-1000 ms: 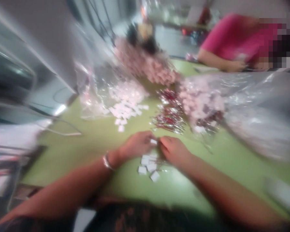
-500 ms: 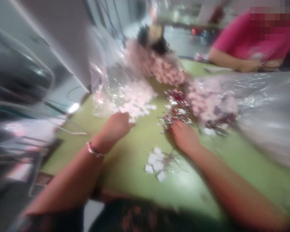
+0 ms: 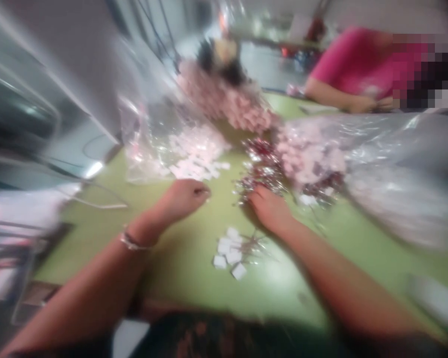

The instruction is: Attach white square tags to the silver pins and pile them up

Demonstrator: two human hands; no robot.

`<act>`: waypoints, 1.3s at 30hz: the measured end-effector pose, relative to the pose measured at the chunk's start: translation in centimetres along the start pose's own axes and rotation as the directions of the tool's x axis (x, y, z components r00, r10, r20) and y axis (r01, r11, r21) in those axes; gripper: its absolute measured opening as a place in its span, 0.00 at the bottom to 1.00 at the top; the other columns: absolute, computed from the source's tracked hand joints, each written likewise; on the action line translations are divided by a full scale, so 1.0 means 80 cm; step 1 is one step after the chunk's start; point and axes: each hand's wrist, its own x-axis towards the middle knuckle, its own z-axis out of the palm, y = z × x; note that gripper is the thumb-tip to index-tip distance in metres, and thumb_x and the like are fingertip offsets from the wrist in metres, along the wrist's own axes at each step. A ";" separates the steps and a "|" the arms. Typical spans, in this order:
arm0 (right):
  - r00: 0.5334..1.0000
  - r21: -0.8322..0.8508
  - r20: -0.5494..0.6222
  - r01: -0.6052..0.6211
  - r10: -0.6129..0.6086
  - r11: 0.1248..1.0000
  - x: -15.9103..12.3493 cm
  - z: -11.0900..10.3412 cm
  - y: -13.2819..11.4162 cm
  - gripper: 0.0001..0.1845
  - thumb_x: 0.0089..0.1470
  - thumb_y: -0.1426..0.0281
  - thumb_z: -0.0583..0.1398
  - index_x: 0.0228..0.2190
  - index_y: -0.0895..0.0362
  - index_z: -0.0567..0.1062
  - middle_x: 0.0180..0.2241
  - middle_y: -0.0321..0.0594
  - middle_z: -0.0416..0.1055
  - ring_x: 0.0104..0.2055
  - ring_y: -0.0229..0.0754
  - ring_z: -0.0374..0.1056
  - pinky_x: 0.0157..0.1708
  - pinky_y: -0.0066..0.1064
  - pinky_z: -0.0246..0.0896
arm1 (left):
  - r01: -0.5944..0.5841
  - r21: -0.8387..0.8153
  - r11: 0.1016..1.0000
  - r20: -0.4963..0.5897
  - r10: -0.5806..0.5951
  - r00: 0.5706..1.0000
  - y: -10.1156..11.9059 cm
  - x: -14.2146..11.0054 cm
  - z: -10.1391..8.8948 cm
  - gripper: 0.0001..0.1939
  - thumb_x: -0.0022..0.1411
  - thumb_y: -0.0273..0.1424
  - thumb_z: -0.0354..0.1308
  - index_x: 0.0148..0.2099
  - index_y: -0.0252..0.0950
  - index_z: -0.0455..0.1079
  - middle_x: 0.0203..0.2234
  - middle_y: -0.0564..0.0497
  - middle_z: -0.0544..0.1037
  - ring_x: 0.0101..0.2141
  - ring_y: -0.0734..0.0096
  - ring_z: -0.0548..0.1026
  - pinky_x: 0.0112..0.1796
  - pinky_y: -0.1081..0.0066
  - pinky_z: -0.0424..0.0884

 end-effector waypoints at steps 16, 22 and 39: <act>0.991 0.475 0.075 -0.135 0.113 0.870 -0.016 -0.030 -0.047 0.07 0.56 0.72 0.55 0.29 0.56 0.73 0.26 0.36 0.73 0.27 0.37 0.64 0.29 0.28 0.54 | 0.272 -0.707 0.653 0.250 -0.129 0.960 -0.001 -0.002 0.060 0.13 0.54 0.34 0.67 0.35 0.27 0.73 0.18 0.52 0.74 0.19 0.82 0.70 0.24 0.79 0.66; 0.988 0.431 0.095 -0.153 0.124 0.890 -0.015 -0.031 -0.043 0.09 0.55 0.73 0.55 0.28 0.56 0.75 0.25 0.35 0.73 0.26 0.36 0.63 0.29 0.28 0.52 | 0.219 -0.639 0.737 0.208 -0.109 0.972 -0.018 -0.001 0.062 0.19 0.52 0.39 0.67 0.41 0.30 0.76 0.25 0.48 0.80 0.26 0.75 0.77 0.32 0.73 0.73; 0.981 0.272 0.191 -0.011 -0.043 0.962 -0.023 -0.038 -0.036 0.11 0.56 0.72 0.54 0.24 0.55 0.72 0.22 0.35 0.70 0.22 0.34 0.57 0.24 0.29 0.42 | 0.025 -0.279 0.960 0.316 0.067 0.946 -0.020 -0.006 0.059 0.16 0.56 0.39 0.64 0.42 0.33 0.74 0.22 0.47 0.79 0.23 0.70 0.77 0.25 0.72 0.73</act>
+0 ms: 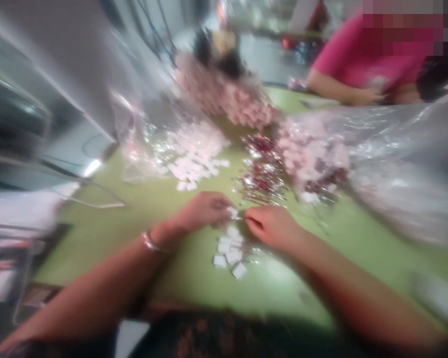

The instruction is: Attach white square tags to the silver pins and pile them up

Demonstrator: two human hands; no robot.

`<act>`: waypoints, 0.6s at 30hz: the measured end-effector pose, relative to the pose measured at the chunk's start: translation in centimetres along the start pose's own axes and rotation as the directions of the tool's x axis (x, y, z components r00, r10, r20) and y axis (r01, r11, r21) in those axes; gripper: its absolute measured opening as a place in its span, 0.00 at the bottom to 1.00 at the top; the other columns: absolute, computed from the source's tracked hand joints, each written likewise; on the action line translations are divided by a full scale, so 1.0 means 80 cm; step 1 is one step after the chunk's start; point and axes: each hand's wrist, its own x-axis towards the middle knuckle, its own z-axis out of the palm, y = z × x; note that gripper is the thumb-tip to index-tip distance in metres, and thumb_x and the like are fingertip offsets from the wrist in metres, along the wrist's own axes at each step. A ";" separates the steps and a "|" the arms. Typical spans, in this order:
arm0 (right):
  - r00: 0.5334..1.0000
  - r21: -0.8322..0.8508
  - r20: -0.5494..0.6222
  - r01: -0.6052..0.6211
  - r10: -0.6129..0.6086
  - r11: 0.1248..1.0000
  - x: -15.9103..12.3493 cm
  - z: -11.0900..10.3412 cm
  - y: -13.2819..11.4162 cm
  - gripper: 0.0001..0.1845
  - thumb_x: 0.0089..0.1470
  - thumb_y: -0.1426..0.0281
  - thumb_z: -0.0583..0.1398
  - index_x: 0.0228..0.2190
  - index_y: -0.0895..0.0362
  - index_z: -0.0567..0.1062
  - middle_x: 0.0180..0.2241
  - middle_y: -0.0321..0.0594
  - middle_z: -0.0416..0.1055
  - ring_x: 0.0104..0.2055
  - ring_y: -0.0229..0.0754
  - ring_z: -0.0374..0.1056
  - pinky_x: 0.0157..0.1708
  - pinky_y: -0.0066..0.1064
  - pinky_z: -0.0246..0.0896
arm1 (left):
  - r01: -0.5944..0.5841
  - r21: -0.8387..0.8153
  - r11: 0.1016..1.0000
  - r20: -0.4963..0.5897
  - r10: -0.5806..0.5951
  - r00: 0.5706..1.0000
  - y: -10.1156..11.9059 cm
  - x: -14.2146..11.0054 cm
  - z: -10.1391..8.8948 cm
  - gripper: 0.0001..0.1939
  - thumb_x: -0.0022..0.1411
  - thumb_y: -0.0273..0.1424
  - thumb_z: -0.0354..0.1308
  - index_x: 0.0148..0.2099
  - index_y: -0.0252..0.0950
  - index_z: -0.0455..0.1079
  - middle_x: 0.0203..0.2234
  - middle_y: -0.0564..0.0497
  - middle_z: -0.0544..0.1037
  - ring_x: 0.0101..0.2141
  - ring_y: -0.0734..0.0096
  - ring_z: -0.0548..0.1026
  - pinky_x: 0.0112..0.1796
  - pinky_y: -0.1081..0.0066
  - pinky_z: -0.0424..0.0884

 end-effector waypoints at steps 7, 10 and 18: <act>0.985 0.154 -0.062 -0.151 0.162 0.976 0.004 -0.001 0.000 0.09 0.52 0.74 0.55 0.23 0.55 0.71 0.21 0.33 0.69 0.22 0.34 0.58 0.25 0.28 0.46 | -0.005 -0.070 0.998 0.007 0.005 1.000 -0.004 0.002 0.002 0.18 0.56 0.41 0.63 0.43 0.33 0.73 0.21 0.48 0.78 0.21 0.73 0.75 0.22 0.74 0.70; 0.968 0.147 -0.090 -0.218 0.232 0.965 0.005 0.002 -0.004 0.08 0.51 0.74 0.55 0.22 0.56 0.71 0.21 0.34 0.69 0.22 0.34 0.58 0.25 0.28 0.46 | 0.012 -0.110 0.994 -0.010 -0.013 1.000 -0.005 0.003 0.005 0.19 0.55 0.40 0.64 0.43 0.32 0.72 0.22 0.47 0.79 0.20 0.73 0.75 0.21 0.74 0.70; 0.982 0.212 -0.117 -0.118 0.145 0.970 0.002 0.014 -0.008 0.10 0.55 0.72 0.54 0.24 0.56 0.69 0.21 0.34 0.67 0.24 0.35 0.58 0.26 0.28 0.47 | -0.011 -0.109 0.994 -0.091 0.001 0.996 -0.004 0.000 0.021 0.15 0.54 0.36 0.65 0.41 0.32 0.72 0.21 0.50 0.78 0.20 0.75 0.73 0.22 0.75 0.69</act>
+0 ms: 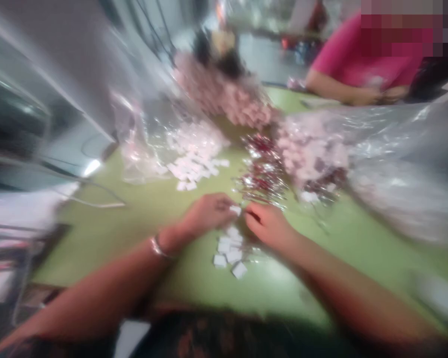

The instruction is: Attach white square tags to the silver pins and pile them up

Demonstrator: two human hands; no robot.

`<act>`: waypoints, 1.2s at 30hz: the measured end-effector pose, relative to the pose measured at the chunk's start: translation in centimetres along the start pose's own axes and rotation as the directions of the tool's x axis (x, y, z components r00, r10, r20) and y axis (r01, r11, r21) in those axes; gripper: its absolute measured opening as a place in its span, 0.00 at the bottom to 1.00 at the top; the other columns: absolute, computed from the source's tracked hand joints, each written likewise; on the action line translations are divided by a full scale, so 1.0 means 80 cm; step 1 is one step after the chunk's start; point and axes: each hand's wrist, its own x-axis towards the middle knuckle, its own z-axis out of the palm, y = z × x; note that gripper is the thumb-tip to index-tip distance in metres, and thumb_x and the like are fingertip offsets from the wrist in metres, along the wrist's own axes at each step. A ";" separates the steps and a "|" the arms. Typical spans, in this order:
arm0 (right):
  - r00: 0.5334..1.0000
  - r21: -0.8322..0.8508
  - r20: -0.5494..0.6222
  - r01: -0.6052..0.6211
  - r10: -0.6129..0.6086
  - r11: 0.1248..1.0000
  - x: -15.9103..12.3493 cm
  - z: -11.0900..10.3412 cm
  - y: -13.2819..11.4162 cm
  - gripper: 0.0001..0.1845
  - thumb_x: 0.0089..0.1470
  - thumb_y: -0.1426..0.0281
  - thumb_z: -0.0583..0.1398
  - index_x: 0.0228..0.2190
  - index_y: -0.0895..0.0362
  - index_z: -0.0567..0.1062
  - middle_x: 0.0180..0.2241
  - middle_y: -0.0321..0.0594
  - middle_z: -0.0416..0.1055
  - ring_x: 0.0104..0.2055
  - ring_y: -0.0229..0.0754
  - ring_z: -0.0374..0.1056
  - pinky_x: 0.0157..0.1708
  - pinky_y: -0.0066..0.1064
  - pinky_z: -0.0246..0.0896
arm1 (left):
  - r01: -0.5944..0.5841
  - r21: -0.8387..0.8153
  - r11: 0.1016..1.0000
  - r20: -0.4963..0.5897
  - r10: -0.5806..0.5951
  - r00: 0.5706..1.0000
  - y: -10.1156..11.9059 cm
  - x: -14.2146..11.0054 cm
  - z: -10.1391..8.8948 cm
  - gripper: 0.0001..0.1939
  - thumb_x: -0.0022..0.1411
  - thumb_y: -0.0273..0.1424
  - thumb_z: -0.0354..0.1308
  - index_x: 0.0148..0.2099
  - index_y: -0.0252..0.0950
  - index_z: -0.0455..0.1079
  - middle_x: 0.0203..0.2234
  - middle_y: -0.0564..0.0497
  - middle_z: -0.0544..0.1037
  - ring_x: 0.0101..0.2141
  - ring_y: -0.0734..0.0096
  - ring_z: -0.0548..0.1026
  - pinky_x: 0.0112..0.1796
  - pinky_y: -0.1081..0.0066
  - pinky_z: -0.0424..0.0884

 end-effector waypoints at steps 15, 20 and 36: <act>1.000 -0.268 -0.016 0.007 -0.011 0.963 0.010 -0.025 0.035 0.09 0.58 0.67 0.55 0.28 0.55 0.73 0.32 0.39 0.71 0.31 0.38 0.64 0.30 0.30 0.51 | -0.298 0.489 0.820 0.185 0.237 0.954 0.022 -0.015 0.018 0.09 0.57 0.37 0.60 0.36 0.37 0.76 0.31 0.50 0.78 0.30 0.73 0.73 0.32 0.74 0.68; 0.993 -0.498 -0.111 -0.099 0.050 0.862 0.017 -0.012 0.047 0.11 0.60 0.64 0.55 0.35 0.55 0.75 0.37 0.41 0.71 0.34 0.43 0.66 0.28 0.32 0.50 | -0.174 0.748 0.641 0.029 0.231 0.973 0.039 -0.010 -0.024 0.19 0.64 0.43 0.51 0.33 0.37 0.76 0.30 0.47 0.78 0.31 0.66 0.74 0.35 0.68 0.68; 0.981 -0.322 -0.179 0.012 -0.073 0.947 0.012 -0.008 0.045 0.09 0.60 0.70 0.55 0.32 0.57 0.74 0.33 0.41 0.74 0.33 0.42 0.67 0.31 0.31 0.55 | 0.155 0.878 0.452 -0.289 0.244 0.926 0.016 0.015 -0.087 0.10 0.58 0.29 0.54 0.43 0.36 0.71 0.38 0.43 0.75 0.40 0.57 0.73 0.41 0.63 0.68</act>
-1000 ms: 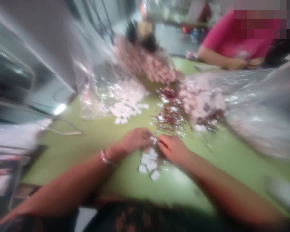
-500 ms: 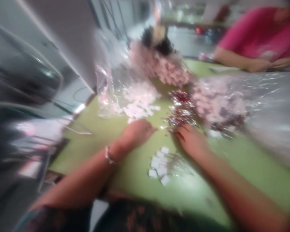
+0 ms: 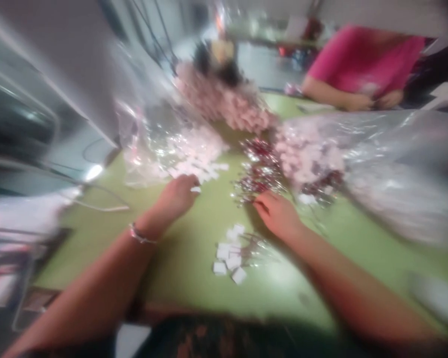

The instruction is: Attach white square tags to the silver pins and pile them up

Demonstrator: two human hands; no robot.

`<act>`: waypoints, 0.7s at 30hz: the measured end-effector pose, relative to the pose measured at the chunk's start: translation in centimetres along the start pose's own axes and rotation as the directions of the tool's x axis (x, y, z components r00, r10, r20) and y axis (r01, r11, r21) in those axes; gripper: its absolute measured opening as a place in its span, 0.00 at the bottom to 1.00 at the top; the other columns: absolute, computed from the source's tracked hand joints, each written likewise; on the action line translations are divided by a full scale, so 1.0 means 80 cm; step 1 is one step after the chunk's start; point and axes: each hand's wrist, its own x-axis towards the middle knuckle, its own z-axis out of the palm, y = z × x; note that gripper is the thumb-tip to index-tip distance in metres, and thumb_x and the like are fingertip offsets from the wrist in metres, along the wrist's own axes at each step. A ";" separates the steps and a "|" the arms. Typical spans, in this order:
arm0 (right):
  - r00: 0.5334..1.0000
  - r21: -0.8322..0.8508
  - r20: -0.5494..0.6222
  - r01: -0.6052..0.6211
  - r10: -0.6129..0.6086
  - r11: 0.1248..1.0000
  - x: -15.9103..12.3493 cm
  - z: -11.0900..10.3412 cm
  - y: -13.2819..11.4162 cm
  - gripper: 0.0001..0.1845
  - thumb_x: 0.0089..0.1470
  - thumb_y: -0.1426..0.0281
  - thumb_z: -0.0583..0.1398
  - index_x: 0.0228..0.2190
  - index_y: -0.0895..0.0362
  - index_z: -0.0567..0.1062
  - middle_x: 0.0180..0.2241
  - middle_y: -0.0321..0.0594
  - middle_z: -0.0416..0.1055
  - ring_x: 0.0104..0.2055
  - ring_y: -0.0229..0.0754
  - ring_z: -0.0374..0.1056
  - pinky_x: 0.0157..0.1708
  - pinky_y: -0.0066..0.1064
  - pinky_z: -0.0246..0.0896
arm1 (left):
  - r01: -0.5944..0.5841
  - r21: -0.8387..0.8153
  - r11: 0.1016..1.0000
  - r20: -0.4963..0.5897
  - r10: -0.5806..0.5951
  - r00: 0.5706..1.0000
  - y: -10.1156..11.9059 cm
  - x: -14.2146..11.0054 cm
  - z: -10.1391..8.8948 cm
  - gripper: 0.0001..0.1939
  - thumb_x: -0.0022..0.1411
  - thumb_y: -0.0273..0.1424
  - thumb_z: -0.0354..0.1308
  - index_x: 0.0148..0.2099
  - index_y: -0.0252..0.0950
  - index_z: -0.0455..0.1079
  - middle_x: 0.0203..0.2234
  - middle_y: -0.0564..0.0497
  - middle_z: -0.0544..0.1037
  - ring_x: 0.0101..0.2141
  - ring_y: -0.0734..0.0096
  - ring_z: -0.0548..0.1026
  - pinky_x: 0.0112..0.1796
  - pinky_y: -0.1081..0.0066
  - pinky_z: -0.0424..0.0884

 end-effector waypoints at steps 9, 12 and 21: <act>0.998 0.203 0.064 -0.012 -0.001 0.979 -0.005 -0.005 -0.010 0.08 0.57 0.71 0.55 0.32 0.56 0.75 0.32 0.41 0.75 0.33 0.40 0.67 0.33 0.31 0.57 | -0.067 -0.110 0.992 0.075 0.076 0.994 0.016 -0.004 0.012 0.09 0.54 0.30 0.57 0.39 0.35 0.74 0.37 0.45 0.77 0.39 0.59 0.74 0.42 0.63 0.70; 0.996 0.292 0.081 -0.057 0.035 0.955 -0.004 -0.009 -0.012 0.09 0.57 0.70 0.56 0.30 0.55 0.76 0.31 0.38 0.75 0.32 0.39 0.67 0.34 0.31 0.58 | -0.101 -0.198 0.975 0.025 0.108 0.994 0.026 -0.008 0.016 0.07 0.54 0.29 0.57 0.36 0.35 0.73 0.36 0.45 0.77 0.38 0.61 0.74 0.42 0.63 0.70; 0.981 0.409 0.190 -0.102 0.024 0.907 -0.006 -0.019 -0.027 0.11 0.58 0.69 0.55 0.25 0.55 0.74 0.26 0.33 0.73 0.28 0.35 0.64 0.30 0.28 0.54 | 0.146 -0.831 0.536 0.230 0.092 0.969 0.052 -0.029 0.036 0.16 0.55 0.37 0.63 0.43 0.34 0.72 0.29 0.47 0.80 0.27 0.71 0.76 0.33 0.67 0.74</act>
